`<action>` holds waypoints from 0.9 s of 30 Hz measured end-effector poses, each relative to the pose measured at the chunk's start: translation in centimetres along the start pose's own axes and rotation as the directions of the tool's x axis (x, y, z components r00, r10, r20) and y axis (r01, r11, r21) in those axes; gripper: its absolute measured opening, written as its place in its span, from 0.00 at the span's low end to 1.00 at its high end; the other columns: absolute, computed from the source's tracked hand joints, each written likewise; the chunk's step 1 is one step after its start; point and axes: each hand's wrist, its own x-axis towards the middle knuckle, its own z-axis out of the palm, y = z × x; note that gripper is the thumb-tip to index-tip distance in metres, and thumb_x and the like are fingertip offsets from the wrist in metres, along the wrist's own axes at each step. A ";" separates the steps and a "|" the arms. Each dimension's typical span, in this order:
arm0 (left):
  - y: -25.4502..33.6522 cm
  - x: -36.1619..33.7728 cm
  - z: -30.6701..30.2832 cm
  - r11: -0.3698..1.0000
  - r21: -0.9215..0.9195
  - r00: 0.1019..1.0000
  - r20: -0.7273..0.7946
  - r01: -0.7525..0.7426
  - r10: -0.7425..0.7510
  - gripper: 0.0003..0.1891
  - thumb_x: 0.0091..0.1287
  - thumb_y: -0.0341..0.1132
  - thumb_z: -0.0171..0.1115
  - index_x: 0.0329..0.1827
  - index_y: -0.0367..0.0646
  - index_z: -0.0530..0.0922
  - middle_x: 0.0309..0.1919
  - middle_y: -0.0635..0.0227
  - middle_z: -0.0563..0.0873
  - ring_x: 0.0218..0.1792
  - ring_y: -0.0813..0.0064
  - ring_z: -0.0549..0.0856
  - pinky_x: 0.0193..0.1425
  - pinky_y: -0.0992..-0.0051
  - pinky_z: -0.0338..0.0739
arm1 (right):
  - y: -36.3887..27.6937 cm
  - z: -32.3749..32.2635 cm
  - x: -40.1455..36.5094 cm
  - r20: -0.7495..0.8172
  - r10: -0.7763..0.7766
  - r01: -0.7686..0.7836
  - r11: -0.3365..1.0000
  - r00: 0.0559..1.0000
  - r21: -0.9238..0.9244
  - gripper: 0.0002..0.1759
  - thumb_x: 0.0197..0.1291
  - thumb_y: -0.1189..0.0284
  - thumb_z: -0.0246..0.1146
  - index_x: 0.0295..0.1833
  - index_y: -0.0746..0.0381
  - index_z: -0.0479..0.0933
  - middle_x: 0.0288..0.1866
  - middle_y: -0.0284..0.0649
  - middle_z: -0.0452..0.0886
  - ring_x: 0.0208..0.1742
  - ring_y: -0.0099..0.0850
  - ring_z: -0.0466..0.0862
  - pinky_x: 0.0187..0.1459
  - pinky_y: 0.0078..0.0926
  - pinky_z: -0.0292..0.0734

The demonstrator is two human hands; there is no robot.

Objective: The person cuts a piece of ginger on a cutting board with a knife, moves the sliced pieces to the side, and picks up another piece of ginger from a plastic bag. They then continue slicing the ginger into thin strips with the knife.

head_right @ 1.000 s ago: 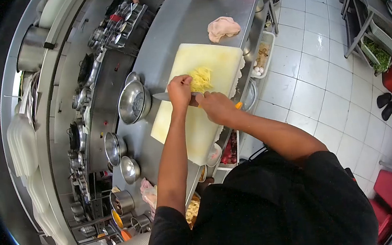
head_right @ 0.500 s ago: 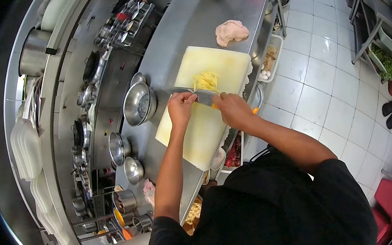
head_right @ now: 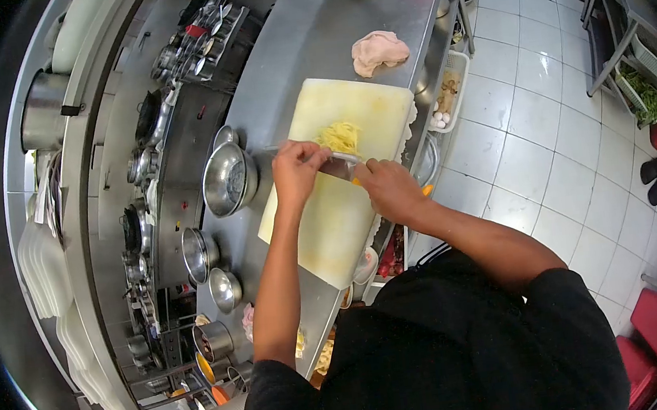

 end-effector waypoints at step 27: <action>3.7 -4.7 1.7 0.730 -0.645 0.894 -0.162 0.224 -0.417 0.30 0.63 0.34 0.81 0.68 0.37 0.81 0.50 0.68 0.84 0.46 0.75 0.82 0.48 0.75 0.79 | 1.1 -4.1 3.4 0.520 0.130 -0.488 -0.217 0.844 0.846 0.23 0.75 0.71 0.63 0.71 0.65 0.71 0.44 0.45 0.86 0.36 0.31 0.86 0.38 0.28 0.82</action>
